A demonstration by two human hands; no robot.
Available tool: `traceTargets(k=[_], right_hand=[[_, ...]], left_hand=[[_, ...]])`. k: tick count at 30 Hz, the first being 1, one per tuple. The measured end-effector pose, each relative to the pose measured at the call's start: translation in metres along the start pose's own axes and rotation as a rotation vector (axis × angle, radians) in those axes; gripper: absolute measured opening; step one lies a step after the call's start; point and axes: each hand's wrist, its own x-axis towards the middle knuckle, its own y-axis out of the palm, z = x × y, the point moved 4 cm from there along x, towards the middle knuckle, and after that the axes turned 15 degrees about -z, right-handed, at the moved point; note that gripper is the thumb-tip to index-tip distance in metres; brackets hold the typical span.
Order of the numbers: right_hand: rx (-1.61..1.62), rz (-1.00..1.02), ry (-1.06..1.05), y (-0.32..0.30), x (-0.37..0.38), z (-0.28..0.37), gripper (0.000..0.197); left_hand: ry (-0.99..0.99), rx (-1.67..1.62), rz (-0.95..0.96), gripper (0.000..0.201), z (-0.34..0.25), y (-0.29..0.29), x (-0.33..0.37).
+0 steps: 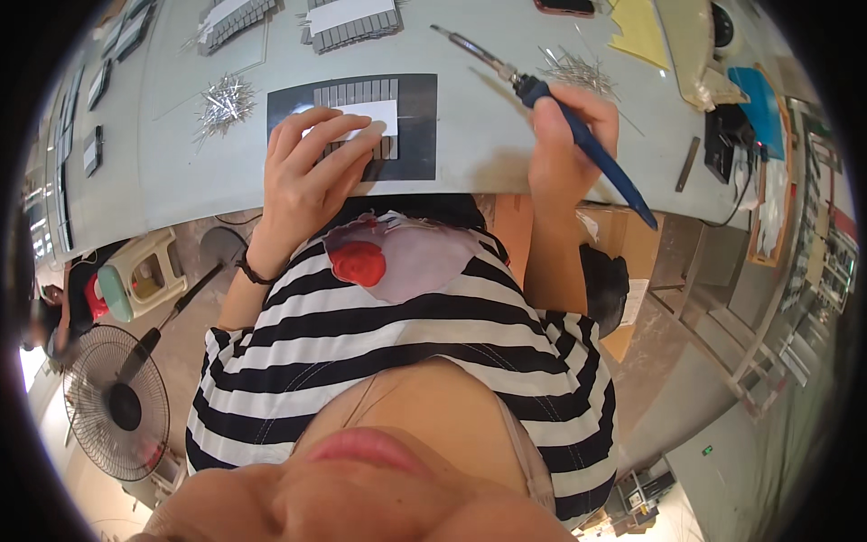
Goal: The person places components onto a work template, positions metal wires onto them, and solders the wires to the components using a soldering iron, stacking the completed pieces on the table.
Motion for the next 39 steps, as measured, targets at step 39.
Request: traceTargets(k=[39], right_hand=[[0.064, 0.454, -0.239, 0.014, 0.007, 0.015, 0.019]], left_hand=[[-0.054, 0.107, 0.238, 0.037, 0.0, 0.009, 0.007]])
